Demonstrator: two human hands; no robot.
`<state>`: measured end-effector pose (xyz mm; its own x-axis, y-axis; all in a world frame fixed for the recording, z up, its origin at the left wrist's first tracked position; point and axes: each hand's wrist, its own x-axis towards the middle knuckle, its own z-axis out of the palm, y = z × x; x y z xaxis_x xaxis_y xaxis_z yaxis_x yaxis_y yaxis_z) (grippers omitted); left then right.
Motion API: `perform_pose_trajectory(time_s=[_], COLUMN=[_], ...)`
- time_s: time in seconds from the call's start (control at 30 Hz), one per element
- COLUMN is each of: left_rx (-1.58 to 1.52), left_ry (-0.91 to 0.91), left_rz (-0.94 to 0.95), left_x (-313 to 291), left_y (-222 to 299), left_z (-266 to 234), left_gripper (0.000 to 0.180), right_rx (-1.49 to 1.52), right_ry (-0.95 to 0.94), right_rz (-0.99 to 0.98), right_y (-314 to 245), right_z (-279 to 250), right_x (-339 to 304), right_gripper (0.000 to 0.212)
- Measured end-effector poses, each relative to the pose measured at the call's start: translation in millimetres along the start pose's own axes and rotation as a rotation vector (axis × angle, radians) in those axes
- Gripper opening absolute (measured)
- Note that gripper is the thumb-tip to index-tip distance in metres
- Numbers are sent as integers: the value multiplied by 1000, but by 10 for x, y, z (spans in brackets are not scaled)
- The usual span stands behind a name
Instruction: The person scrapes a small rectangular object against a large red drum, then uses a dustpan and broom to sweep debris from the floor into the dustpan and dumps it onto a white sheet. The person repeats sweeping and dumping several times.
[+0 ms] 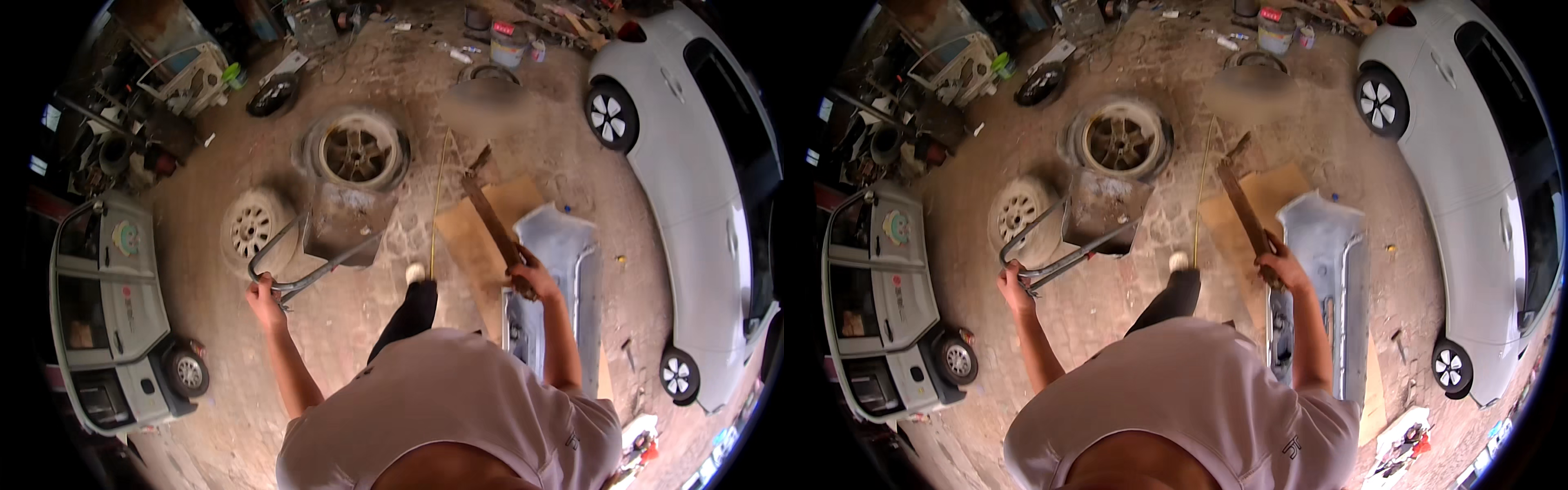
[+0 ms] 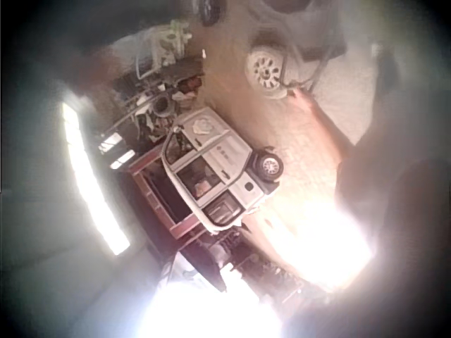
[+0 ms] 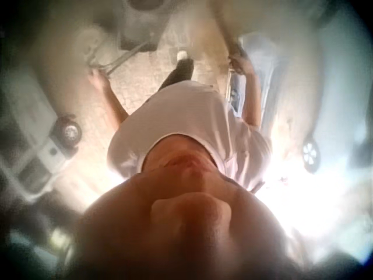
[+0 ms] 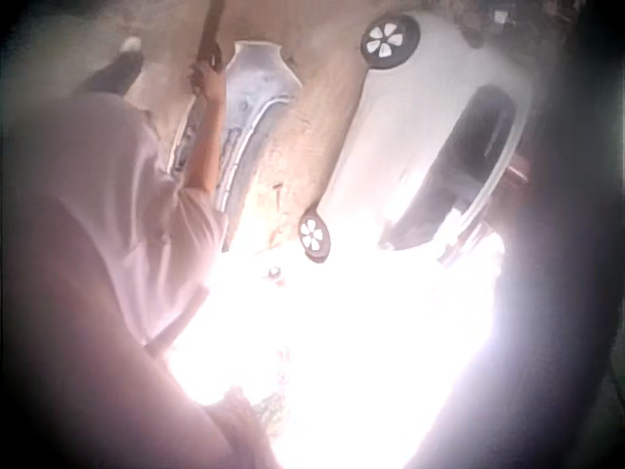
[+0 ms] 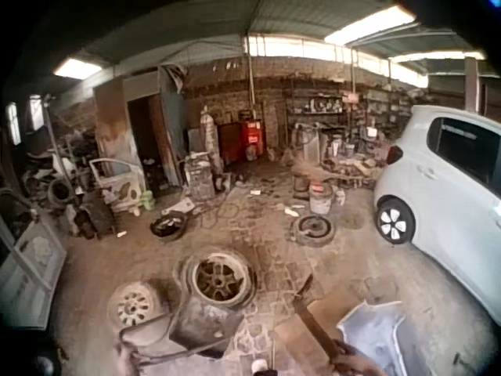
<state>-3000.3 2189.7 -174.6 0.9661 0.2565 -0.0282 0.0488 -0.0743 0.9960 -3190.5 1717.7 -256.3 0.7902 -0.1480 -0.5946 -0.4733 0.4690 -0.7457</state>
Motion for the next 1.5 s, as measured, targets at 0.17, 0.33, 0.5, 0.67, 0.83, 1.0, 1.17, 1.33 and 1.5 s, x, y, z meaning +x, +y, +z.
perform_pose_trajectory(time_s=[0.17,0.33,0.5,0.67,0.83,1.0,1.17,1.33,1.5], left_rx=[96,36,-57,0,14,-4,167,253,545], left_ry=[-103,-80,166,48,-7,-25,-72,-281,-492], left_rz=[-52,-82,-121,-109,-61,-49,-118,-201,-79], left_x=[1399,2749,3747,4863,5724,6882,8306,9587,10834], left_y=[70,-3,-26,166,311,144,-386,-864,-1262], left_z=[1505,2679,3937,4812,5665,6442,7172,8089,8943], left_gripper=[31,27,27,27,28,27,21,23,26], right_rx=[-124,-66,-66,-98,-173,-47,-35,-50,30], right_ry=[139,189,205,183,121,101,174,262,298], right_rz=[38,37,73,56,129,112,159,205,206], right_y=[-873,-1509,-2224,-3220,-4266,-4853,-5308,-5501,-5658], right_z=[-63,-298,-741,-922,-807,-854,-607,-466,-452], right_x=[909,1937,3380,4786,6089,7588,8686,9740,10943], right_gripper=[77,78,79,77,75,75,75,76,75])
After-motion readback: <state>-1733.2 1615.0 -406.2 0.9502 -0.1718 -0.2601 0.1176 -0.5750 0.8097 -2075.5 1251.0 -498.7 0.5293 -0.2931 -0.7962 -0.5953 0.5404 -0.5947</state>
